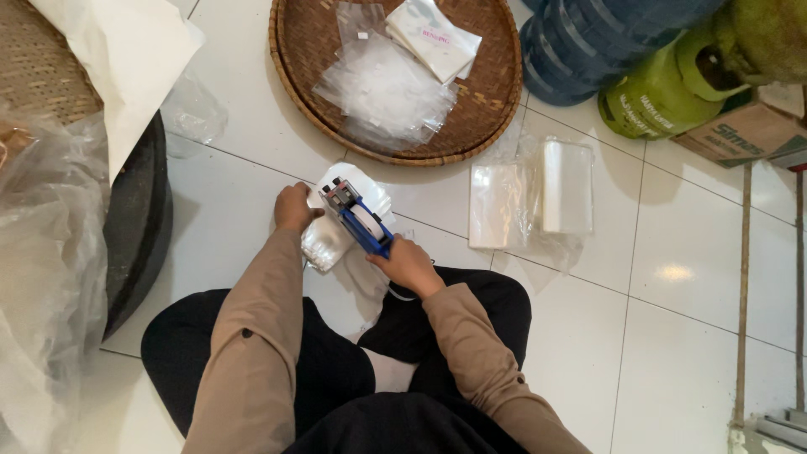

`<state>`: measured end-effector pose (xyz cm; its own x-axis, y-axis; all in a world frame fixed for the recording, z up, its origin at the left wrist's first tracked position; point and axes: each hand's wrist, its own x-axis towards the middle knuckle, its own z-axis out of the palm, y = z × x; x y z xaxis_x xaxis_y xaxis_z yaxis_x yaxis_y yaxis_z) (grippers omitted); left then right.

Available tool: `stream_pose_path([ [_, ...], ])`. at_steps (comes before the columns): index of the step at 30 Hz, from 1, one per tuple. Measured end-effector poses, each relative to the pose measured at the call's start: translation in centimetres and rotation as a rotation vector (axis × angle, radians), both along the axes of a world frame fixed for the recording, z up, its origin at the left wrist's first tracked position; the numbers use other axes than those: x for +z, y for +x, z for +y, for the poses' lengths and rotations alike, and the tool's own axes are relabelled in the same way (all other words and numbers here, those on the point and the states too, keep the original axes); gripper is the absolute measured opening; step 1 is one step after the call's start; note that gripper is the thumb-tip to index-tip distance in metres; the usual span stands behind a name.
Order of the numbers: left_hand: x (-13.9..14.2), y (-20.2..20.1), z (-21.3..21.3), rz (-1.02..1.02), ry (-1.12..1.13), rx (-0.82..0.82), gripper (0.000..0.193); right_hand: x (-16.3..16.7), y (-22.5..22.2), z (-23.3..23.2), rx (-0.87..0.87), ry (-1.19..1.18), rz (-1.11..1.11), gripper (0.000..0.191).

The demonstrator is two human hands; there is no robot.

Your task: The person sits on the floor and wraps stacks of white tissue packs in clear plastic film, then uses a blue handheld banding machine to strap each wrapped bundle. Wrapped bundles are placed into a round woven tray, and the person repeats the wrap-and-band cycle for more stacks.

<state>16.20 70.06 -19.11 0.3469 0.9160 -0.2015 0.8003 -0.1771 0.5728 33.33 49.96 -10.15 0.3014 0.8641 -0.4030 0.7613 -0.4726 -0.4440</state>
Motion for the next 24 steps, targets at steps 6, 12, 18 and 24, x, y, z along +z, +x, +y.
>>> stream_pose_path([
  [6,-0.4,-0.3,-0.4,-0.113,0.125,0.103,0.058,0.9,4.5,-3.5,-0.007,0.058,0.255,0.050],
  [12,1.5,-0.8,1.8,-0.137,0.181,0.081,0.015,1.9,7.7,-3.8,-0.367,0.232,0.693,0.038],
  [18,7.3,0.9,6.6,-0.797,0.219,0.406,0.013,3.4,9.1,-3.6,-0.633,0.554,1.003,0.043],
  [24,7.9,8.7,7.2,-0.877,0.250,0.266,0.019,3.1,9.2,-3.7,-0.649,0.594,1.067,0.047],
])
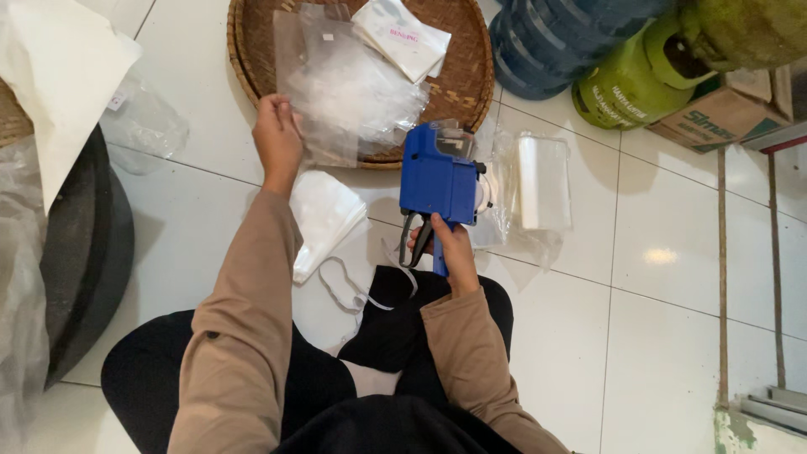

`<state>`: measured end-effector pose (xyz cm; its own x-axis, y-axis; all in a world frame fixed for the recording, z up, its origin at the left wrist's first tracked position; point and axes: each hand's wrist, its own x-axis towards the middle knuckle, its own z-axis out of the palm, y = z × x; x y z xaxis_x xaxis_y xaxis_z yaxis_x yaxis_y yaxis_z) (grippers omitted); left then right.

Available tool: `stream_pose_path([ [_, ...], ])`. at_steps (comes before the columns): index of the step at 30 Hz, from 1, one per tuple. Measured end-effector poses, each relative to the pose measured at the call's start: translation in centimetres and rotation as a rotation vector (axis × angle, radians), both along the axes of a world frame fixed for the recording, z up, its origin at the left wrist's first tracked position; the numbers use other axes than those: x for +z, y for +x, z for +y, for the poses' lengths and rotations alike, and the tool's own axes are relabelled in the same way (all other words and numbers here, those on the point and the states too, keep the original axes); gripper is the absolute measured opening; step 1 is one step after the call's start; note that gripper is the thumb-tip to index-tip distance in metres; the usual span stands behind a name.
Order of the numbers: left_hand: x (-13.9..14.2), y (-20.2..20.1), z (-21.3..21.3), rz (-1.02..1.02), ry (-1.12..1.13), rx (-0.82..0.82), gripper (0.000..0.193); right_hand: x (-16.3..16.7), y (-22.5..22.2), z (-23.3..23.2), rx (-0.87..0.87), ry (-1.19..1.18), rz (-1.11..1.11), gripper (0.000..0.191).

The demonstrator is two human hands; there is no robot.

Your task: The person sits on the floor and wraps stacks of white tissue packs in clear plastic film, then uses a blue handheld banding machine to strap each wrapped bundle. Wrapped bundles are placed into a round woven tray, and the person repeats the wrap-and-band cycle for more stacks.

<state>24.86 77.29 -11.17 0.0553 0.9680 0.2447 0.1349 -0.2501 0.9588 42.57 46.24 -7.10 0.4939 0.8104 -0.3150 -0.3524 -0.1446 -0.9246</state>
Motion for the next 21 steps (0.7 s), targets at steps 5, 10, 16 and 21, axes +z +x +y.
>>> stream_pose_path([
  [5,-2.7,0.6,-0.4,-0.175,-0.038,-0.215,0.045,-1.1,-0.8,-0.2,0.156,-0.071,-0.136,0.039],
  [10,-6.3,-7.6,-3.6,0.784,-0.080,-0.330,0.060,-2.0,-3.4,1.0,0.377,-0.149,-0.453,0.036],
  [16,-6.7,-7.8,-7.7,0.933,-0.119,-0.309,0.084,-2.0,-5.6,1.6,0.404,-0.378,-0.727,0.034],
  [21,-6.8,-3.4,-9.7,0.999,-0.076,-0.334,0.092,-2.7,-3.0,1.5,0.162,-0.198,-0.481,0.030],
])
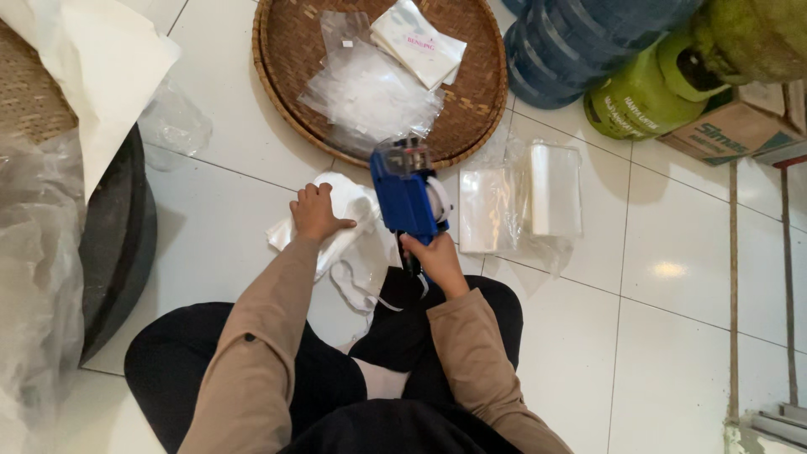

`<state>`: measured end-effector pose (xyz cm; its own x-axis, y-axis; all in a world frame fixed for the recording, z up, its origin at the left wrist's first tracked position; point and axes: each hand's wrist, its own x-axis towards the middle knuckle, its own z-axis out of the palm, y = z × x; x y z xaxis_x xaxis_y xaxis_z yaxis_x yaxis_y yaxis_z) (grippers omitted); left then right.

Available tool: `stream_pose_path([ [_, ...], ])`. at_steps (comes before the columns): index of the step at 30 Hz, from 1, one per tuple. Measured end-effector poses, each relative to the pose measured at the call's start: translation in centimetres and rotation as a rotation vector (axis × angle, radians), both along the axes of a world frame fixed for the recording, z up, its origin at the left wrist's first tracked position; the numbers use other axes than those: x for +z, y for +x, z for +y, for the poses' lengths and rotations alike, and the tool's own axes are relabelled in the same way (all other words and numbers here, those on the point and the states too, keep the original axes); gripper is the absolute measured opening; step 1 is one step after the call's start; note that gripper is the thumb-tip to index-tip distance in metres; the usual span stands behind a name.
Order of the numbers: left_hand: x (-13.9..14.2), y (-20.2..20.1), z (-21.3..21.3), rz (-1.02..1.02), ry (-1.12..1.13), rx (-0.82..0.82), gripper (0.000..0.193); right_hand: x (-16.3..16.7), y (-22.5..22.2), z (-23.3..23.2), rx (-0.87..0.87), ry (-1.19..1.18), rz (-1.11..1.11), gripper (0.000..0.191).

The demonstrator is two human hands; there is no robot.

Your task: The person sits on the floor and wraps stacks of white tissue packs in clear plastic film, then uses a blue handheld banding machine to strap each wrapped bundle. Wrapped bundles are placed into a round woven tray, and the person repeats the wrap-and-band cycle for more stacks.

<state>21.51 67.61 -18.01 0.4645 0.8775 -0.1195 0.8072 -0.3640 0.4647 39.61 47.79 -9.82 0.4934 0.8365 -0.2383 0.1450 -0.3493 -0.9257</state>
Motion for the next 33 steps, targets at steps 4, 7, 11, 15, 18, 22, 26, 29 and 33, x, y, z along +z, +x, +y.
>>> stream_pose_path([
  [4,-2.0,2.3,-0.6,0.020,-0.036,-0.029,0.056,-0.6,2.8,-0.7,-0.076,0.185,0.149,0.024],
  [7,-2.0,3.1,-1.0,0.046,0.031,-0.032,0.045,-0.8,3.7,-1.0,-0.139,0.168,0.203,0.024],
  [11,-1.1,3.3,-2.2,0.033,0.033,0.148,0.068,-0.8,3.5,-0.9,-0.203,0.173,0.273,0.024],
  [15,-1.2,3.3,-3.3,0.032,-0.054,0.233,0.070,-0.5,2.9,-0.8,-0.174,0.183,0.283,0.025],
  [18,-1.6,3.2,-2.6,0.056,-0.181,0.140,0.045,-0.2,2.6,-0.7,-0.161,0.187,0.288,0.025],
  [22,-0.2,2.7,0.8,0.095,-0.595,-0.224,0.038,0.4,2.9,-0.5,-0.174,0.196,0.275,0.026],
  [26,4.1,1.2,5.4,-0.410,-0.857,-0.319,0.037,0.7,3.2,-0.7,-0.254,0.202,0.289,0.030],
  [29,6.9,3.3,8.7,-0.769,-0.887,-0.116,0.031,1.0,3.6,-0.8,-0.340,0.207,0.414,0.034],
  [33,7.7,9.0,10.4,-0.880,-0.518,0.157,0.042,1.3,3.9,-0.8,-0.362,0.256,0.418,0.037],
])
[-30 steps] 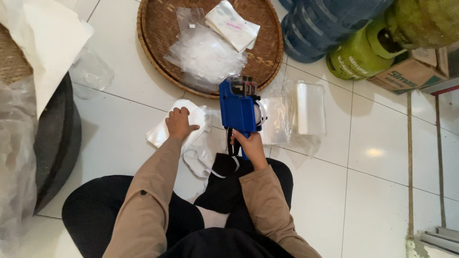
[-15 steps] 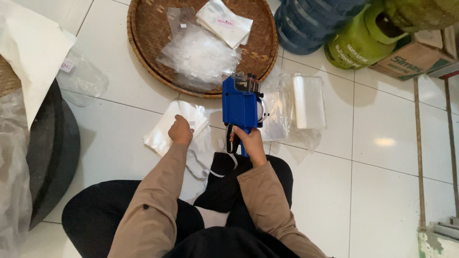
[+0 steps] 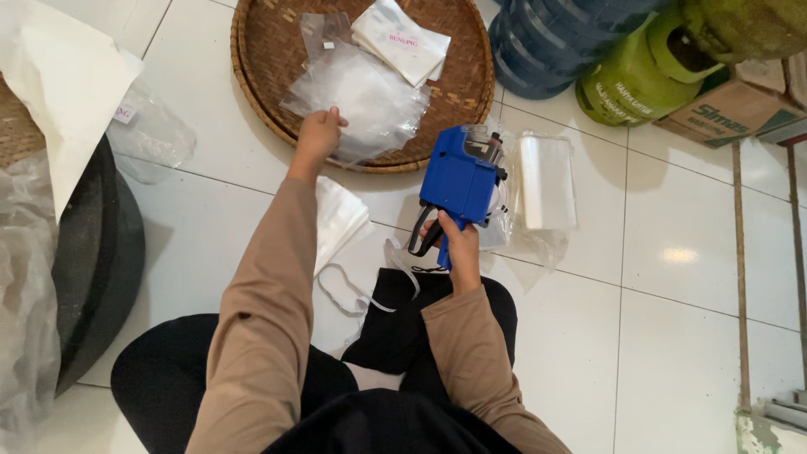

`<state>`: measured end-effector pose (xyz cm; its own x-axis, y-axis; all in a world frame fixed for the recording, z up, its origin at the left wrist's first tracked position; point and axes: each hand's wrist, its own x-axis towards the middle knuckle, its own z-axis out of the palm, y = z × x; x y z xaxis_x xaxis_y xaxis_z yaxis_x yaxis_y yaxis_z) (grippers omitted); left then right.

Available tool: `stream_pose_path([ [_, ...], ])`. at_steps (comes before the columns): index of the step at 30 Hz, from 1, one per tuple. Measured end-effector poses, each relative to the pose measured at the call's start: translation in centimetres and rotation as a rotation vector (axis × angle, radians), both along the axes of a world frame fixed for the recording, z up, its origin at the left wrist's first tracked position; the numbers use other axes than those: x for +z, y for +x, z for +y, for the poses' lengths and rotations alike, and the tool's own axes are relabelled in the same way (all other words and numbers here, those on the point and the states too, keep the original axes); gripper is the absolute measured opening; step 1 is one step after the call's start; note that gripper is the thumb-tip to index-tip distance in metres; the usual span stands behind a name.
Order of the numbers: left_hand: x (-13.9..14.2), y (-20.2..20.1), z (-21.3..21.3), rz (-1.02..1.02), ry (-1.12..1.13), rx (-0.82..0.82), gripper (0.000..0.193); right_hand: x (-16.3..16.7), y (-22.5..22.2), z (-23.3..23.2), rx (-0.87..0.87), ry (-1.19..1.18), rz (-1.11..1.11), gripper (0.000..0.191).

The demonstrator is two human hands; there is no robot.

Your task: The person sits on the floor and wraps stacks of white tissue packs in clear plastic film, then uses a blue handheld banding machine to strap each wrapped bundle. Wrapped bundles are placed into a round woven tray, and the person repeats the wrap-and-band cycle for more stacks.

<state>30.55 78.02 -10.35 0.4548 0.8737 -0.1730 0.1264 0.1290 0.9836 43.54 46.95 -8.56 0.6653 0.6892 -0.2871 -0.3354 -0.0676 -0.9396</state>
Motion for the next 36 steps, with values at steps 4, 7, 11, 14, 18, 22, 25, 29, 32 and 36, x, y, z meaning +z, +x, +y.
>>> stream_pose_path([
  [4,-1.1,2.3,-0.2,0.147,0.095,0.209,0.040,-0.1,-0.1,-0.1,-0.011,-0.032,-0.008,0.036],
  [7,-2.4,1.5,-1.6,-0.009,0.207,0.267,0.071,-0.3,-0.3,-0.3,0.082,-0.093,-0.140,0.032],
  [11,-4.0,-3.4,-3.8,0.264,0.591,0.143,0.077,-0.8,-1.3,0.1,0.310,-0.177,-0.406,0.029],
  [14,-4.6,-9.2,-5.6,0.670,0.449,-0.059,0.069,-1.3,-3.2,0.4,0.420,-0.452,-0.712,0.035],
  [18,-5.5,-14.6,-7.8,0.887,0.415,-0.075,0.070,-2.2,-6.6,1.2,0.560,-0.493,-0.844,0.042],
  [22,-6.9,-15.6,-8.4,0.887,0.348,-0.093,0.065,-3.0,-8.1,2.2,0.644,-0.517,-0.859,0.042],
  [25,-7.9,-14.8,-8.3,0.849,0.334,-0.081,0.059,-3.4,-7.9,2.9,0.734,-0.575,-0.844,0.045],
  [29,-8.1,-14.3,-8.6,0.831,0.386,-0.038,0.052,-4.0,-8.2,3.7,0.798,-0.614,-0.840,0.042],
  [32,-8.1,-14.2,-8.8,0.837,0.378,-0.022,0.054,-4.1,-8.5,4.0,0.792,-0.525,-0.965,0.040],
  [36,-7.9,-14.3,-9.0,0.845,0.368,0.009,0.053,-3.4,-7.2,2.9,0.886,-0.663,-0.956,0.037],
])
